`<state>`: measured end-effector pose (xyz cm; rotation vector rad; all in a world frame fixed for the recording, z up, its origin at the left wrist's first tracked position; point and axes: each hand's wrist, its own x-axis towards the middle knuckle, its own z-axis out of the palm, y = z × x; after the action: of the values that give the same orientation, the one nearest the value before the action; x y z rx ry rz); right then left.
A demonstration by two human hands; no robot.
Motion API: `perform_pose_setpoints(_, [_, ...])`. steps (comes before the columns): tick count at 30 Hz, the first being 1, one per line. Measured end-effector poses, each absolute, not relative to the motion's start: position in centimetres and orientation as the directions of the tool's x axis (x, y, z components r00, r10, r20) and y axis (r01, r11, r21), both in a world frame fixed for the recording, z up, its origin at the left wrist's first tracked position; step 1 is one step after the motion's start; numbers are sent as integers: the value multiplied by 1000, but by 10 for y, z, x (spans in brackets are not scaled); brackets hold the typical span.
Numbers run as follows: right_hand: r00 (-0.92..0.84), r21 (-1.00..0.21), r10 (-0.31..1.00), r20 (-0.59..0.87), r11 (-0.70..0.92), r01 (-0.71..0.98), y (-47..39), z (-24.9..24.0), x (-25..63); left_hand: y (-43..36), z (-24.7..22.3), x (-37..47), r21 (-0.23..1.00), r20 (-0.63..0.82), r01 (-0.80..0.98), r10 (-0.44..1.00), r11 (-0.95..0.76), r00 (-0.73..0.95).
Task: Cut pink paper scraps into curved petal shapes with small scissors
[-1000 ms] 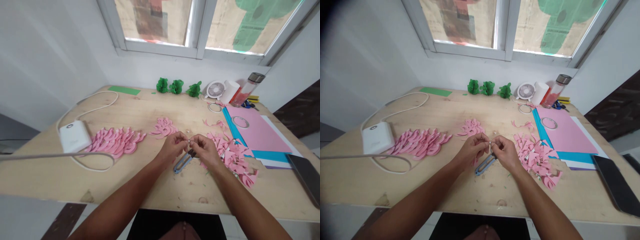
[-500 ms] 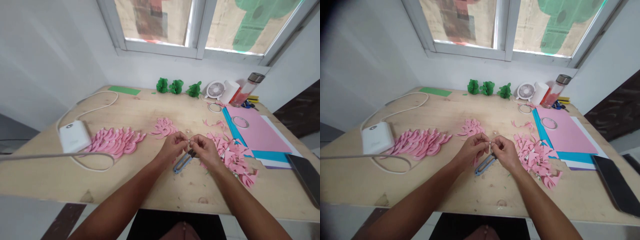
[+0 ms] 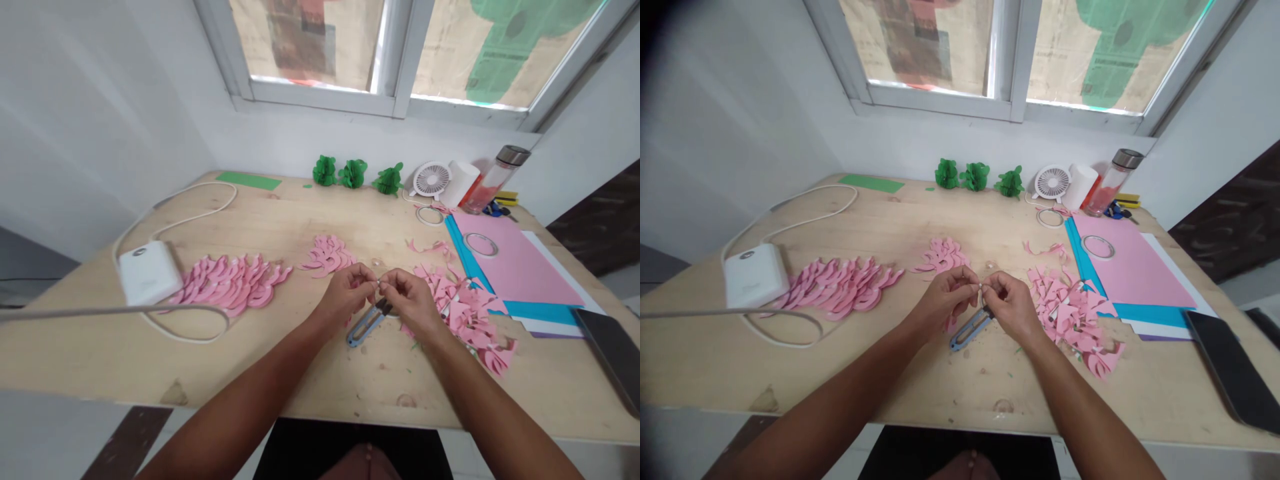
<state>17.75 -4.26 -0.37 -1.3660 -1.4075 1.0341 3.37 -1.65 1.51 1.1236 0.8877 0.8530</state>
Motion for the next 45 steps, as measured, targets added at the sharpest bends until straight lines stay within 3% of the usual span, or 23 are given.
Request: perform_pose_setpoints(45, [-13, -973, 999, 35, 37, 226, -41, -6, 178, -16, 15, 34, 969, -155, -115, 903, 218, 402])
